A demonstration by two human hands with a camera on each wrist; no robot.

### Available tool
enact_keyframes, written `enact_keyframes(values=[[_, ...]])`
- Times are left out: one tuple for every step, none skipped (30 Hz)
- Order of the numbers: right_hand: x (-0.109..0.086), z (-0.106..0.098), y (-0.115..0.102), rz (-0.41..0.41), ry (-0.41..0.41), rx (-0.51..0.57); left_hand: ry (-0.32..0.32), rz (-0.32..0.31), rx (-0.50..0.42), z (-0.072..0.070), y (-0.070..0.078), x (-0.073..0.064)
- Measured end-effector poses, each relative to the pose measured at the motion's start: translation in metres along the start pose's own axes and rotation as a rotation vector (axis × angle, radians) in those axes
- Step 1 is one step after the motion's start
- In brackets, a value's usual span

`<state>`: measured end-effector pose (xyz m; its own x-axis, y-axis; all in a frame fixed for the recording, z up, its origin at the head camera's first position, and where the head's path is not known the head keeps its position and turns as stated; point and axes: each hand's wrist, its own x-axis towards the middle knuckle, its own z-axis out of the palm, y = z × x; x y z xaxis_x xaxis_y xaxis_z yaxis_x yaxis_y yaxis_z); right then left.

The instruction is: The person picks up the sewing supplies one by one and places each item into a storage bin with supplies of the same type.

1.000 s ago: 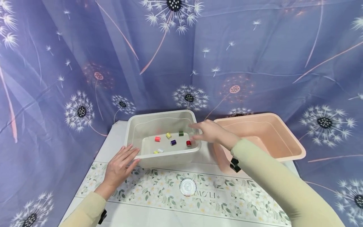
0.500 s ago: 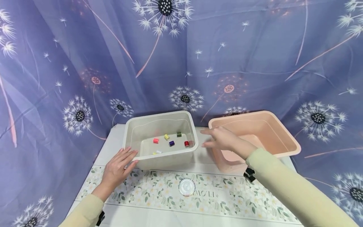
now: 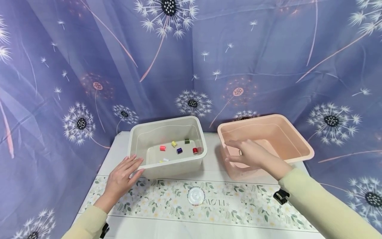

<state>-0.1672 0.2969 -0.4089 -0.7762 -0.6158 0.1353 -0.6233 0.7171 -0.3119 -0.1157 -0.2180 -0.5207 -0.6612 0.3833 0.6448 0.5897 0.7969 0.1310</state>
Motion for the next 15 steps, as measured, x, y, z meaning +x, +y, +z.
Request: enact_keyframes(values=[[-0.004,-0.001,0.001,0.003,0.009,-0.015,0.002,0.003,0.001,0.0,0.0,0.001],[-0.007,-0.002,0.002,0.006,0.014,-0.023,0.003,0.006,0.004,0.0,0.0,0.001],[-0.01,-0.002,0.002,0.006,0.019,-0.028,0.003,0.007,0.006,0.0,0.001,0.002],[-0.011,-0.003,0.003,0.002,0.022,-0.03,0.005,0.008,0.007,0.0,0.001,0.002],[-0.013,-0.003,0.003,-0.002,0.026,-0.034,0.007,0.007,0.01,-0.001,0.001,0.002],[-0.015,-0.004,0.003,-0.009,0.027,-0.034,0.007,0.006,0.013,-0.001,0.001,0.002],[-0.016,-0.005,0.003,-0.015,0.024,-0.024,0.009,0.006,0.012,-0.001,0.001,0.003],[-0.018,-0.005,0.003,-0.019,0.018,-0.013,0.01,0.005,0.009,-0.002,0.001,0.003],[-0.02,-0.006,0.003,-0.022,0.013,-0.003,0.009,0.003,0.008,-0.002,0.002,0.004],[-0.022,-0.007,0.003,-0.016,0.006,0.013,0.007,0.002,0.005,-0.002,0.002,0.005],[-0.024,-0.007,0.003,-0.01,0.0,0.021,0.006,0.002,0.002,-0.003,0.002,0.005],[-0.025,-0.008,0.003,-0.004,-0.004,0.031,0.005,0.005,-0.002,-0.003,0.002,0.006],[-0.027,-0.008,0.003,0.006,-0.012,0.045,0.004,0.007,-0.008,-0.004,0.002,0.007],[-0.029,-0.008,0.004,0.013,-0.013,0.056,0.001,0.009,-0.009,-0.004,0.002,0.007],[-0.03,-0.009,0.004,0.021,-0.015,0.066,-0.003,0.009,-0.01,-0.005,0.002,0.007]])
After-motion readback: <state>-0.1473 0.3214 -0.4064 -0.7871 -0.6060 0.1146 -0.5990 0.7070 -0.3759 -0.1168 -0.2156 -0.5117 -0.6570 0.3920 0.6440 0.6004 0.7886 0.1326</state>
